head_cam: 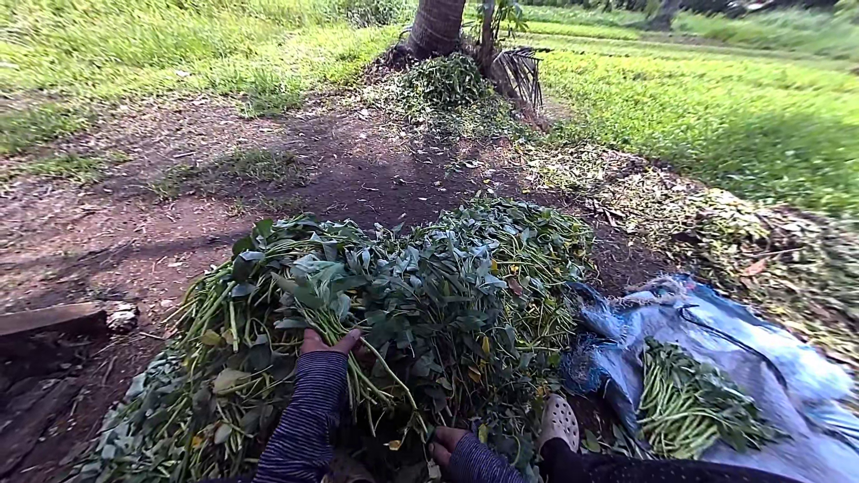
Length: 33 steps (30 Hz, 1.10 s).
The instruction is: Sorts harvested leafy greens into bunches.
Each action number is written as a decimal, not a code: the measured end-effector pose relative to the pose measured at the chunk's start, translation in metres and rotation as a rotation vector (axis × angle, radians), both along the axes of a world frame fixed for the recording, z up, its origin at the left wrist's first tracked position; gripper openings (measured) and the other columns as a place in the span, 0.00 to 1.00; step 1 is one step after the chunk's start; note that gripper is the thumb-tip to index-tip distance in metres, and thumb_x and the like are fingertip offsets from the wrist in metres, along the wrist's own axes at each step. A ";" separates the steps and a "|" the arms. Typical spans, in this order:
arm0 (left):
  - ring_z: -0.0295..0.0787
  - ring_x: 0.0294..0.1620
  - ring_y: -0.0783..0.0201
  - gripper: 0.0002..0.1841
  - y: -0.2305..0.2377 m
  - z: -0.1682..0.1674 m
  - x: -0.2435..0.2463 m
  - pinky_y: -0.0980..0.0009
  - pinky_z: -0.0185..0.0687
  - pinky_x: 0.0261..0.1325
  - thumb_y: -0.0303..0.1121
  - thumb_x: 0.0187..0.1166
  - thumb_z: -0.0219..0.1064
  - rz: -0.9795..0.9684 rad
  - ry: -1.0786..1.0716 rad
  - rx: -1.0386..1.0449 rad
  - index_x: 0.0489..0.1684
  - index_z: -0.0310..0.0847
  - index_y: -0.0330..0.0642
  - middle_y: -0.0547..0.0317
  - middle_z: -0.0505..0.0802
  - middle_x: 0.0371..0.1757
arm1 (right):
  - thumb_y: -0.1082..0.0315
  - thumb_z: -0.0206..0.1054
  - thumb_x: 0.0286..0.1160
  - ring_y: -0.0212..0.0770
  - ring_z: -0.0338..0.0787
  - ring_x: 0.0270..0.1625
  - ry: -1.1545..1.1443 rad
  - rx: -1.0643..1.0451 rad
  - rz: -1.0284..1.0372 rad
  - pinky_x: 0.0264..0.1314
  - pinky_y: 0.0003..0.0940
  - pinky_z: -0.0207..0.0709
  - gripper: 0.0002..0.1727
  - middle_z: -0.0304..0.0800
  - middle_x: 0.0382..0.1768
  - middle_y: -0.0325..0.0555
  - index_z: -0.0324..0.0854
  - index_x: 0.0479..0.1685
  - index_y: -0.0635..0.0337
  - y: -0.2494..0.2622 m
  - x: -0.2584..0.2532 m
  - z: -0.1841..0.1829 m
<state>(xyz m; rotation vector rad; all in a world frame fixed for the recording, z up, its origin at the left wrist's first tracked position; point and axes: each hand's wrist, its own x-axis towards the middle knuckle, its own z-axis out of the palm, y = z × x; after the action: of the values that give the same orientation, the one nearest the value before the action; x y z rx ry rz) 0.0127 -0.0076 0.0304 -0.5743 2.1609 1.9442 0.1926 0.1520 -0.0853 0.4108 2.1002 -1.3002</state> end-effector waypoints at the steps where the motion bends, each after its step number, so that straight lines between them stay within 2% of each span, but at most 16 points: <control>1: 0.94 0.31 0.53 0.40 -0.002 0.004 -0.002 0.61 0.93 0.29 0.19 0.71 0.77 0.017 0.010 0.008 0.81 0.54 0.36 0.37 0.88 0.52 | 0.67 0.63 0.84 0.60 0.86 0.69 -0.009 0.017 0.033 0.78 0.59 0.72 0.21 0.87 0.63 0.68 0.77 0.69 0.72 0.006 0.003 -0.010; 3: 0.94 0.31 0.53 0.40 -0.004 0.005 -0.001 0.60 0.92 0.29 0.18 0.70 0.77 0.046 0.021 0.028 0.81 0.54 0.37 0.37 0.87 0.53 | 0.70 0.63 0.82 0.58 0.85 0.72 0.071 -0.051 -0.083 0.80 0.54 0.72 0.24 0.85 0.68 0.66 0.74 0.76 0.71 0.018 0.002 -0.024; 4: 0.94 0.31 0.52 0.40 -0.006 0.000 -0.002 0.59 0.93 0.29 0.19 0.69 0.78 0.059 0.040 0.034 0.80 0.56 0.37 0.37 0.87 0.54 | 0.68 0.57 0.88 0.55 0.87 0.69 0.117 -0.129 -0.180 0.75 0.52 0.76 0.23 0.86 0.68 0.63 0.74 0.76 0.70 0.020 -0.002 -0.020; 6: 0.95 0.31 0.51 0.40 -0.006 -0.006 -0.003 0.57 0.94 0.29 0.19 0.68 0.80 0.069 0.065 0.030 0.79 0.57 0.37 0.37 0.87 0.54 | 0.59 0.44 0.94 0.48 0.92 0.55 0.141 -0.290 -0.319 0.57 0.48 0.86 0.25 0.89 0.65 0.56 0.75 0.75 0.65 0.013 -0.012 0.008; 7: 0.94 0.32 0.51 0.40 -0.005 -0.005 -0.002 0.57 0.94 0.30 0.20 0.68 0.80 0.069 0.061 0.023 0.79 0.57 0.37 0.36 0.87 0.54 | 0.58 0.42 0.97 0.48 0.91 0.52 0.103 -0.327 -0.322 0.54 0.48 0.84 0.25 0.87 0.66 0.57 0.73 0.77 0.65 0.007 -0.019 0.035; 9: 0.94 0.34 0.51 0.39 0.001 0.002 0.001 0.58 0.93 0.32 0.20 0.70 0.78 0.045 0.025 -0.002 0.79 0.55 0.36 0.36 0.86 0.55 | 0.61 0.45 0.96 0.47 0.90 0.49 0.094 -0.296 -0.237 0.54 0.46 0.84 0.23 0.86 0.62 0.59 0.72 0.75 0.68 -0.007 -0.029 0.062; 10: 0.94 0.34 0.52 0.39 0.003 0.004 0.002 0.59 0.93 0.32 0.20 0.70 0.78 0.031 0.019 -0.020 0.79 0.55 0.36 0.37 0.86 0.55 | 0.63 0.47 0.96 0.49 0.89 0.51 0.086 -0.256 -0.174 0.59 0.48 0.81 0.22 0.87 0.59 0.62 0.72 0.72 0.72 -0.012 -0.034 0.064; 13: 0.94 0.33 0.55 0.39 0.003 0.000 0.004 0.61 0.92 0.34 0.20 0.68 0.80 -0.016 0.045 -0.122 0.77 0.59 0.33 0.37 0.87 0.54 | 0.59 0.50 0.95 0.54 0.89 0.46 0.140 -0.133 0.004 0.59 0.53 0.81 0.23 0.87 0.46 0.64 0.74 0.64 0.74 -0.023 -0.035 0.040; 17: 0.94 0.32 0.56 0.38 0.005 -0.008 0.007 0.62 0.92 0.33 0.20 0.68 0.80 0.009 0.037 -0.149 0.76 0.60 0.32 0.37 0.87 0.53 | 0.60 0.51 0.94 0.61 0.88 0.67 0.052 0.072 0.164 0.74 0.58 0.74 0.23 0.87 0.59 0.69 0.74 0.69 0.74 -0.014 -0.034 0.035; 19: 0.95 0.37 0.54 0.39 0.000 0.001 0.005 0.59 0.93 0.38 0.24 0.71 0.79 0.082 0.073 -0.162 0.81 0.58 0.33 0.35 0.86 0.59 | 0.62 0.53 0.92 0.62 0.83 0.75 -0.025 0.182 0.223 0.82 0.60 0.68 0.23 0.85 0.68 0.70 0.75 0.73 0.73 -0.003 -0.028 0.011; 21: 0.94 0.48 0.52 0.42 -0.018 0.015 -0.005 0.56 0.92 0.48 0.25 0.72 0.79 0.138 0.142 -0.186 0.85 0.54 0.34 0.34 0.83 0.67 | 0.60 0.52 0.92 0.64 0.81 0.77 -0.056 0.225 0.146 0.84 0.61 0.66 0.25 0.84 0.69 0.70 0.79 0.71 0.73 0.013 -0.012 -0.031; 23: 0.93 0.50 0.52 0.43 -0.029 0.021 -0.011 0.56 0.91 0.49 0.26 0.73 0.79 0.140 0.160 -0.188 0.87 0.52 0.35 0.34 0.82 0.68 | 0.51 0.47 0.95 0.61 0.82 0.77 -0.059 0.279 -0.014 0.84 0.59 0.66 0.31 0.86 0.68 0.68 0.81 0.69 0.73 0.040 -0.014 -0.036; 25: 0.93 0.42 0.55 0.41 -0.026 0.016 -0.006 0.60 0.92 0.39 0.25 0.74 0.77 0.112 0.141 -0.157 0.85 0.54 0.35 0.36 0.84 0.63 | 0.48 0.51 0.92 0.61 0.81 0.78 -0.023 0.357 -0.174 0.84 0.57 0.67 0.32 0.83 0.71 0.68 0.78 0.71 0.72 0.060 -0.026 -0.024; 28: 0.91 0.35 0.59 0.37 -0.016 0.009 0.000 0.63 0.90 0.35 0.26 0.73 0.78 0.039 0.093 -0.161 0.80 0.59 0.33 0.39 0.86 0.55 | 0.54 0.64 0.86 0.60 0.71 0.85 -0.045 0.426 -0.248 0.88 0.53 0.63 0.34 0.70 0.82 0.67 0.68 0.84 0.66 0.072 -0.050 -0.023; 31: 0.90 0.28 0.62 0.35 -0.010 0.010 0.001 0.66 0.87 0.30 0.23 0.74 0.76 -0.015 0.041 -0.138 0.78 0.59 0.32 0.44 0.90 0.46 | 0.59 0.64 0.86 0.60 0.70 0.86 -0.035 0.411 -0.208 0.89 0.53 0.61 0.29 0.69 0.83 0.67 0.73 0.81 0.65 0.074 -0.052 -0.025; 33: 0.90 0.25 0.62 0.31 -0.007 0.006 0.003 0.68 0.87 0.26 0.22 0.78 0.71 -0.041 0.008 -0.081 0.78 0.58 0.33 0.48 0.92 0.39 | 0.60 0.64 0.86 0.59 0.75 0.82 0.021 0.315 -0.234 0.87 0.51 0.65 0.27 0.74 0.79 0.67 0.75 0.78 0.67 0.075 -0.040 -0.014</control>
<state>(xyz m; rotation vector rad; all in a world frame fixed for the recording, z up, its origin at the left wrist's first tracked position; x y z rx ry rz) 0.0158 -0.0145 0.0367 -0.5311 2.2466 1.8489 0.1530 0.2270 -0.0994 0.8007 2.3356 -1.0995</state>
